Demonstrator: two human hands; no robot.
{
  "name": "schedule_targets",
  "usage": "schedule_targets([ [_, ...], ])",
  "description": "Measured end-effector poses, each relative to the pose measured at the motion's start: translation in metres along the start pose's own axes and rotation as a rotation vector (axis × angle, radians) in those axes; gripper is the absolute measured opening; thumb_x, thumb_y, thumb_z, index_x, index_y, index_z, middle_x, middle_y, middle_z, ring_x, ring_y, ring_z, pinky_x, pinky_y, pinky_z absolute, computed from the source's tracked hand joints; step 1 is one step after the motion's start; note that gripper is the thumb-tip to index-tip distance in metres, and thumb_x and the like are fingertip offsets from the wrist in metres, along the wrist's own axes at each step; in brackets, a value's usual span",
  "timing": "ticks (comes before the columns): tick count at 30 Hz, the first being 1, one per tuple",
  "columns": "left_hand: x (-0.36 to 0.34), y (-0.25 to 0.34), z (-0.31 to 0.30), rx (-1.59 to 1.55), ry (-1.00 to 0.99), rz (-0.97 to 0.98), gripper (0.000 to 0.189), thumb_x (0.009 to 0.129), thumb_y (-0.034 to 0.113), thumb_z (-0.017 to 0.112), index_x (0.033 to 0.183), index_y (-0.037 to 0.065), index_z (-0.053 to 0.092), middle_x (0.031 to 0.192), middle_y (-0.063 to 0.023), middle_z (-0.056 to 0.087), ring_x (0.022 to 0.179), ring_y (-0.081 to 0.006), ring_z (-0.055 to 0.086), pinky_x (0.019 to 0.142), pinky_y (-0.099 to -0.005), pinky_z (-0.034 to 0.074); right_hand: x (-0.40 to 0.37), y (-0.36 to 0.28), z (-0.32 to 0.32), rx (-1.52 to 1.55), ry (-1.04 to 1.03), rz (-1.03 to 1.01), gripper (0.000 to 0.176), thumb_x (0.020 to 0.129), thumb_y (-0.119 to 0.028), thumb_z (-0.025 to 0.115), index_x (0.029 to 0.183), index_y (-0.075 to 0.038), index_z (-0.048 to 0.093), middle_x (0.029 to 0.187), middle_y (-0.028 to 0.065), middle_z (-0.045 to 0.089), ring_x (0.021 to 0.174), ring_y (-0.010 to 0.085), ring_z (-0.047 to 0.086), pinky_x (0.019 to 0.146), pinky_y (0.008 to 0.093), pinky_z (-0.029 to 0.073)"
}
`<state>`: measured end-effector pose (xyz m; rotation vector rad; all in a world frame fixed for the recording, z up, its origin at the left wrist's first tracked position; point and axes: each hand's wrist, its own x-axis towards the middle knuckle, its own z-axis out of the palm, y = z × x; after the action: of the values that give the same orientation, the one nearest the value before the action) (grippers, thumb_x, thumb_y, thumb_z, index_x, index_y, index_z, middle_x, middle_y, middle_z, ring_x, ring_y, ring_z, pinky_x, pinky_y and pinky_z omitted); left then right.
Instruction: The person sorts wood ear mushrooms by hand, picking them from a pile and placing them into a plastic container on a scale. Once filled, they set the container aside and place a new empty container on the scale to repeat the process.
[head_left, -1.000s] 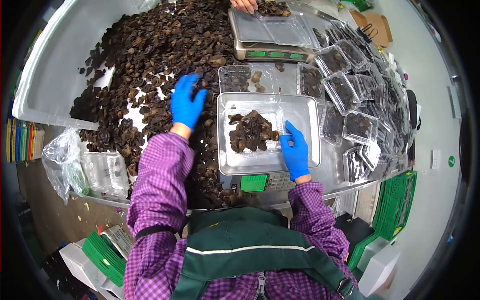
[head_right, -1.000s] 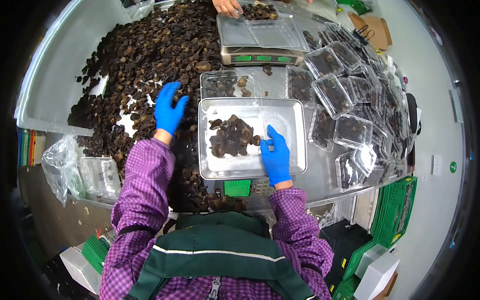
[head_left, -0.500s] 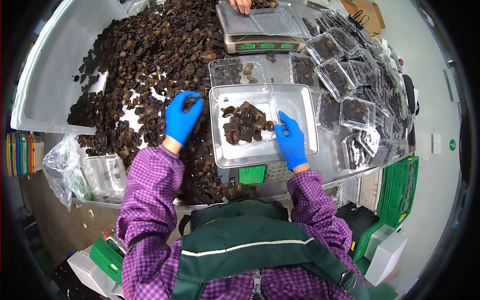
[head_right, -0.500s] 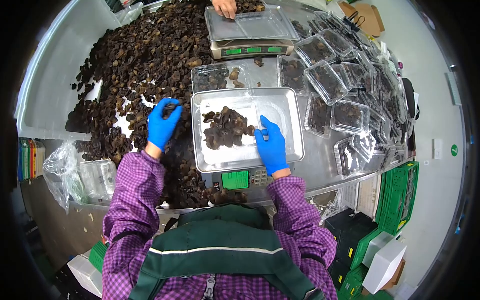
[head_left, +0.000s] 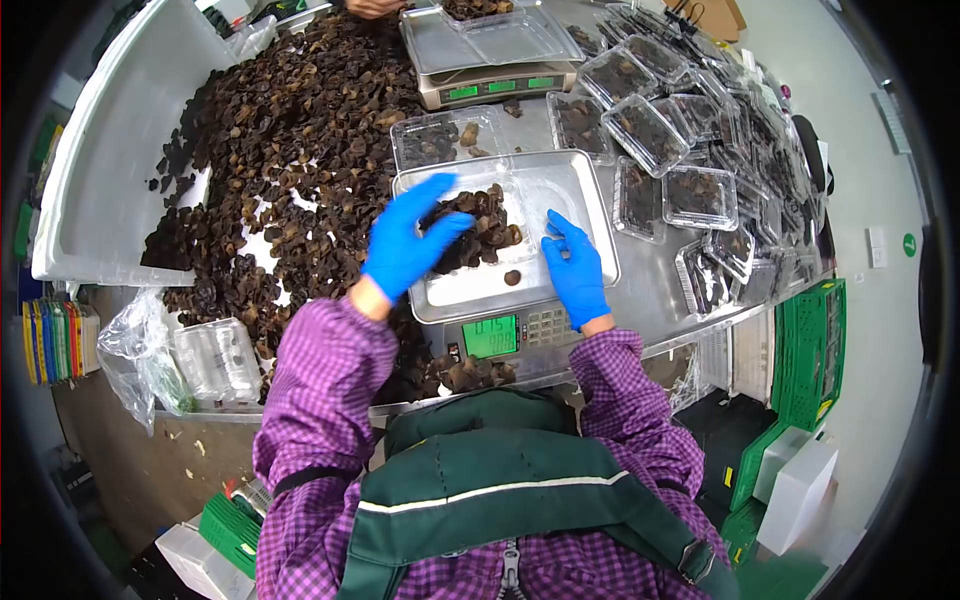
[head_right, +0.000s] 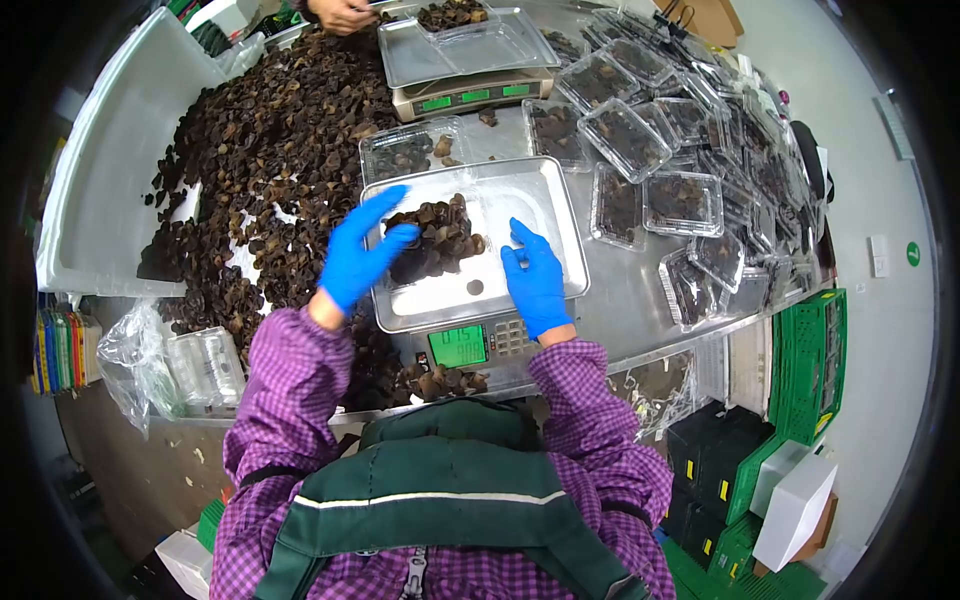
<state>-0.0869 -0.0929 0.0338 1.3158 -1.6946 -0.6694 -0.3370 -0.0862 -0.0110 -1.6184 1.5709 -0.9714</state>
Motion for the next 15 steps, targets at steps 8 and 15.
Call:
schedule_targets([
  [8,-0.171,-0.12,-0.048,0.617,-0.017,-0.431,0.05,0.07,0.011,0.074,0.117,0.008,0.055,0.115,-0.017,0.054,0.11,-0.0315,0.049,0.093,-0.0374,0.041,-0.007,0.0,-0.024,-0.006,-0.008,-0.036,0.044,0.083,-0.007,0.06,0.126,-0.011,0.052,0.106,0.0097,0.06,0.079,0.0149,0.058,0.073,0.0284,0.049],
  [15,-0.208,-0.103,-0.057,0.154,0.255,-0.592,0.037,0.071,0.007,0.074,0.105,0.001,0.06,0.093,-0.0077,0.061,0.08,-0.0164,0.06,0.072,-0.0288,0.049,-0.009,0.001,-0.015,-0.074,-0.11,-0.006,0.052,0.078,-0.008,0.066,0.128,-0.011,0.05,0.107,0.0097,0.059,0.077,0.0162,0.058,0.073,0.0291,0.049],
])
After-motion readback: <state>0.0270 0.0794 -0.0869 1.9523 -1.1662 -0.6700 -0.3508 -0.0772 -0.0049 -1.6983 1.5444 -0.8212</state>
